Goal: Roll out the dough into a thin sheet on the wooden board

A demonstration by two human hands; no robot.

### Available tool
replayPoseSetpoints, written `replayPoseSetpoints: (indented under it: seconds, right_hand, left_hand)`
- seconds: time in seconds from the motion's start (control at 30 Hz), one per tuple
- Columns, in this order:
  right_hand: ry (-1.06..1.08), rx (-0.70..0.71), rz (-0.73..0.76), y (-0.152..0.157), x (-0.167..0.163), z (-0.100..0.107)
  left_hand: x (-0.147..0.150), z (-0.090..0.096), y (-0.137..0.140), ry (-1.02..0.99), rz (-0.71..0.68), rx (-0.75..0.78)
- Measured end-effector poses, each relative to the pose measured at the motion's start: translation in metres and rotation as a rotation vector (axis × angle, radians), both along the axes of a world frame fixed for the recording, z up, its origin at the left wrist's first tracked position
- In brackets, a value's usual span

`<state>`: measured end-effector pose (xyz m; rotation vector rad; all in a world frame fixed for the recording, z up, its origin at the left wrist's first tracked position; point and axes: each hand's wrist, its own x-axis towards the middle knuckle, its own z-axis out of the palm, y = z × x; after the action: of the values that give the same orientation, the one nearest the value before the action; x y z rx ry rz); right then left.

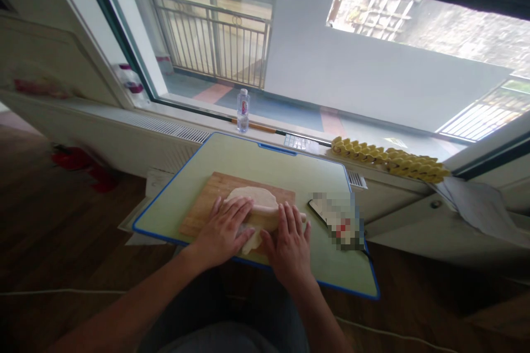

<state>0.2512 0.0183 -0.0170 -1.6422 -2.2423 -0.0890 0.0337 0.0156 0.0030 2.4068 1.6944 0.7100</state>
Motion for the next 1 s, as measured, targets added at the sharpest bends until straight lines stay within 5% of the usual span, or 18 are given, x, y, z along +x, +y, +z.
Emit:
replayPoseSetpoints:
  seconds: [0.2, 0.53, 0.83, 1.0]
  right_hand:
    - [0.012, 0.004, -0.016, 0.018, -0.004, 0.001]
    - [0.000, 0.009, 0.013, -0.004, 0.002, 0.001]
    - [0.004, 0.010, -0.013, 0.016, -0.004, 0.003]
    - [-0.005, 0.008, -0.003, 0.009, -0.002, 0.003]
  left_hand:
    - [0.000, -0.002, 0.016, 0.030, 0.025, -0.001]
    - [0.000, -0.002, -0.006, 0.014, 0.001, 0.035]
    - [0.001, -0.003, 0.016, 0.006, 0.021, -0.004]
    - [0.001, -0.002, 0.006, 0.014, 0.022, 0.025]
